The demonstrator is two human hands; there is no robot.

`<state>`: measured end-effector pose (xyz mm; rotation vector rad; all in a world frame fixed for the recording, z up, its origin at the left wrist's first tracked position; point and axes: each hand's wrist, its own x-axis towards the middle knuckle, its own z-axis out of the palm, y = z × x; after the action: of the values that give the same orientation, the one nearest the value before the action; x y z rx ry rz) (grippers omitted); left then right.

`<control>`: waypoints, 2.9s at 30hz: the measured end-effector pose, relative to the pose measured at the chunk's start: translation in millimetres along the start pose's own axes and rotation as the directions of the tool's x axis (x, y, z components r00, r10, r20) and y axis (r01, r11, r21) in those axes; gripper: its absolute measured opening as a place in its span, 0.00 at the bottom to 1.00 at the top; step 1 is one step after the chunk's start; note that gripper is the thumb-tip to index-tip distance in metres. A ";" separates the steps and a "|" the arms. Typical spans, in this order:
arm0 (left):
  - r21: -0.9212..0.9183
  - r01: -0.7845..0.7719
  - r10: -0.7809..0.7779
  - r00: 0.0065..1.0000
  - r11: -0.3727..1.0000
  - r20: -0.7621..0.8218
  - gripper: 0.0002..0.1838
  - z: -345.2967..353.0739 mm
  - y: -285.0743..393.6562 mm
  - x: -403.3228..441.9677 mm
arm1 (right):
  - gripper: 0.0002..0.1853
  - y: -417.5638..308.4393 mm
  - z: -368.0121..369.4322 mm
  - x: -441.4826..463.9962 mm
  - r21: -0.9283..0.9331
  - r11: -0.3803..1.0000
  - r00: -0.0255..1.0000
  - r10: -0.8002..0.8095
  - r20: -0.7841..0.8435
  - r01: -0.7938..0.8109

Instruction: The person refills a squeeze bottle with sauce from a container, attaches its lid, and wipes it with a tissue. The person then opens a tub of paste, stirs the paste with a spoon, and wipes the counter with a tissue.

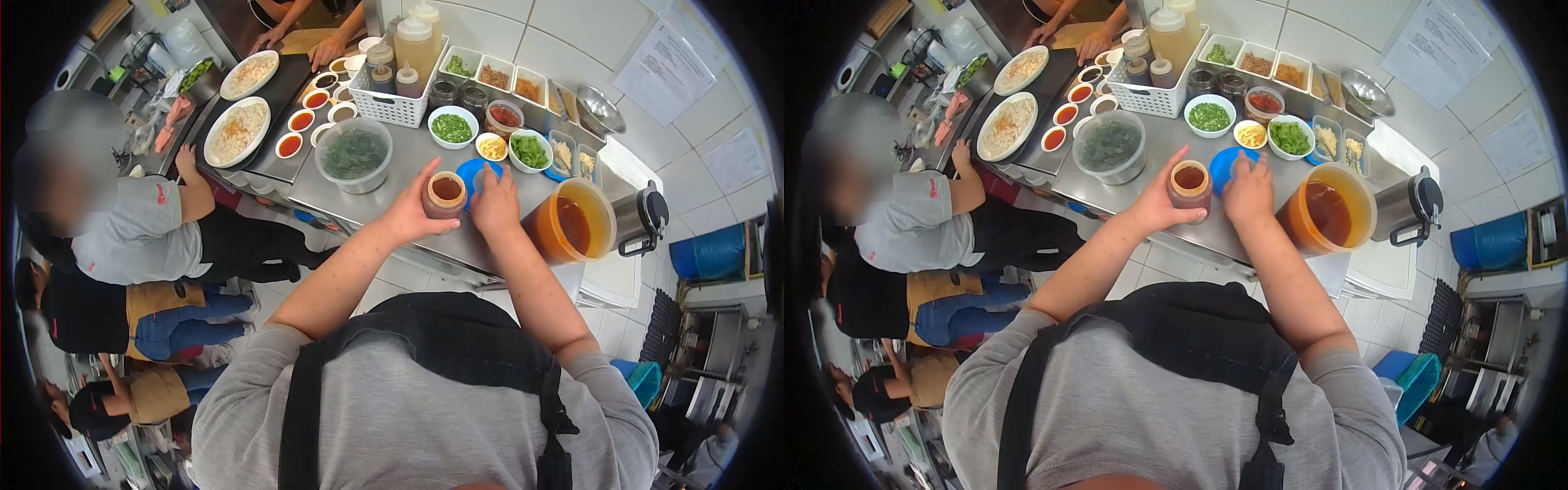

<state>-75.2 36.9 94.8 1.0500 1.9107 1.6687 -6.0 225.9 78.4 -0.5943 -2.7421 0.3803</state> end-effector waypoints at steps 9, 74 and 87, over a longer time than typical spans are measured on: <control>0.012 -0.216 0.215 0.974 0.976 0.069 0.54 -57.4 -19.7 -17.4 | 0.28 -21.0 -21.8 14.2 0.439 0.849 0.948 0.204 0.242 -0.295; 0.883 0.281 0.369 0.829 0.376 -0.421 0.20 -489.0 299.9 511.1 | 0.21 -139.5 -95.5 -25.5 0.269 0.958 0.972 0.151 -0.178 -0.100; 0.919 0.263 0.442 0.815 0.293 -0.375 0.18 -499.3 292.7 521.9 | 0.21 -138.3 -91.1 -29.8 0.291 0.950 0.969 0.167 -0.180 -0.110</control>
<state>-685.9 96.5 575.2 1.0332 3.5767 0.6568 2.6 108.7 198.8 -0.7083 -2.4022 0.6877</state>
